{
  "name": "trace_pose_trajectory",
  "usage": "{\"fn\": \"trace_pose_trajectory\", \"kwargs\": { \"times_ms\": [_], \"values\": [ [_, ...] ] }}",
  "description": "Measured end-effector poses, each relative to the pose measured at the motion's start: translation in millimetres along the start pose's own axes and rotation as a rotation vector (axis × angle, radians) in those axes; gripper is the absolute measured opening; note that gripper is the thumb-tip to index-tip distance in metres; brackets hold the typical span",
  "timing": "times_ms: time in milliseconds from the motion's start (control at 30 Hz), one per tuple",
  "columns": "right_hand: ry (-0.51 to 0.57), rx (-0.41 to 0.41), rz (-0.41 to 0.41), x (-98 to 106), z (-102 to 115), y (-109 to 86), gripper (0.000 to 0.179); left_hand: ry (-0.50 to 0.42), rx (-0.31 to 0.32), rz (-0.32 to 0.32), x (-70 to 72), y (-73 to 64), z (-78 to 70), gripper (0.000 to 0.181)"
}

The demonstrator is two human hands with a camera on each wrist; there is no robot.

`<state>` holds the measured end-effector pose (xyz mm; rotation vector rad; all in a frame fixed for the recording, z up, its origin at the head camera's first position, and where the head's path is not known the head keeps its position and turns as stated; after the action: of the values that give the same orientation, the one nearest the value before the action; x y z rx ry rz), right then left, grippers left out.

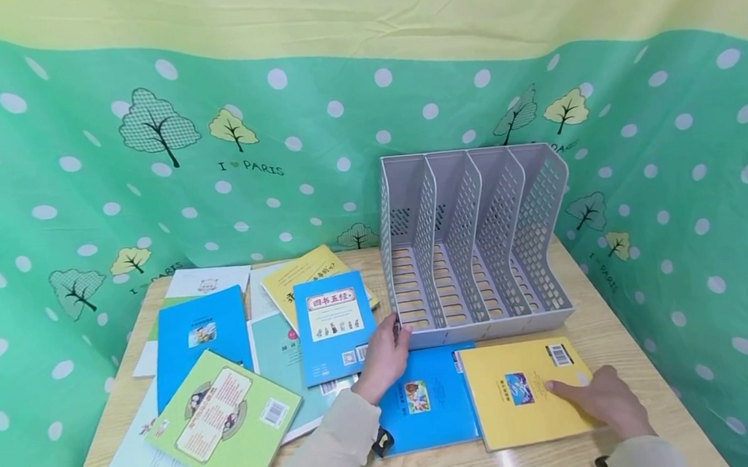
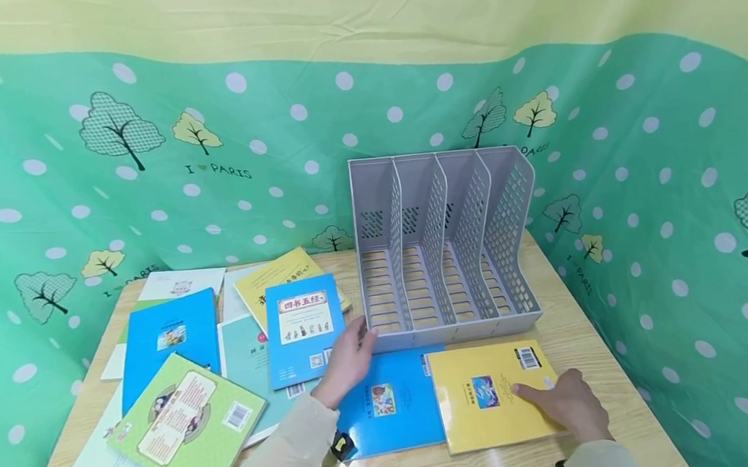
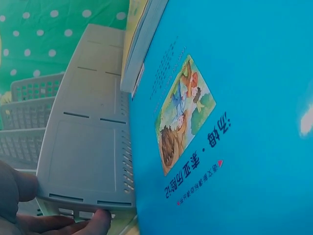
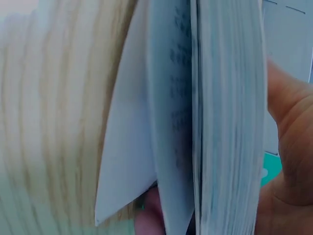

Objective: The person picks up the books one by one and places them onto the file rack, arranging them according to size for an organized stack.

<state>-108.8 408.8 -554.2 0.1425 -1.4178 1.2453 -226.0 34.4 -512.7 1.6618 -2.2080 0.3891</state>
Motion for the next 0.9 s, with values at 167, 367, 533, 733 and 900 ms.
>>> {"fn": "trace_pose_trajectory", "kwargs": {
  "times_ms": [167,367,533,733,900],
  "values": [
    [0.037,0.008,0.012,2,1,-2.1,0.147,0.009,-0.006,-0.004,0.5,-0.2,-0.9,0.051],
    [0.053,0.095,-0.008,11,7,-6.5,0.135,0.002,-0.010,0.001,0.0,0.2,-0.9,0.052],
    [0.142,0.084,-0.073,16,8,-9.7,0.117,-0.009,-0.021,0.008,-0.4,-0.1,-1.4,0.052],
    [0.126,0.136,-0.183,18,13,-10.4,0.082,-0.005,-0.031,0.009,-0.3,-0.3,-2.2,0.050],
    [0.135,0.120,-0.258,19,13,-10.1,0.067,-0.011,-0.034,0.004,0.3,-0.2,-2.6,0.050]
  ]
}}
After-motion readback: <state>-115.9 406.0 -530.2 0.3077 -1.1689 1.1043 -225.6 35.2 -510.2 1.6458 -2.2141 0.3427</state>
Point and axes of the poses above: each hand's wrist, its own y-axis towards the middle knuckle, its own x-axis out of the back of the hand, z = x × y, the point moved 8 cm from there along y, towards the middle knuckle, and after that the axes turned 2 degrees about -x, right-handed, at the moved point
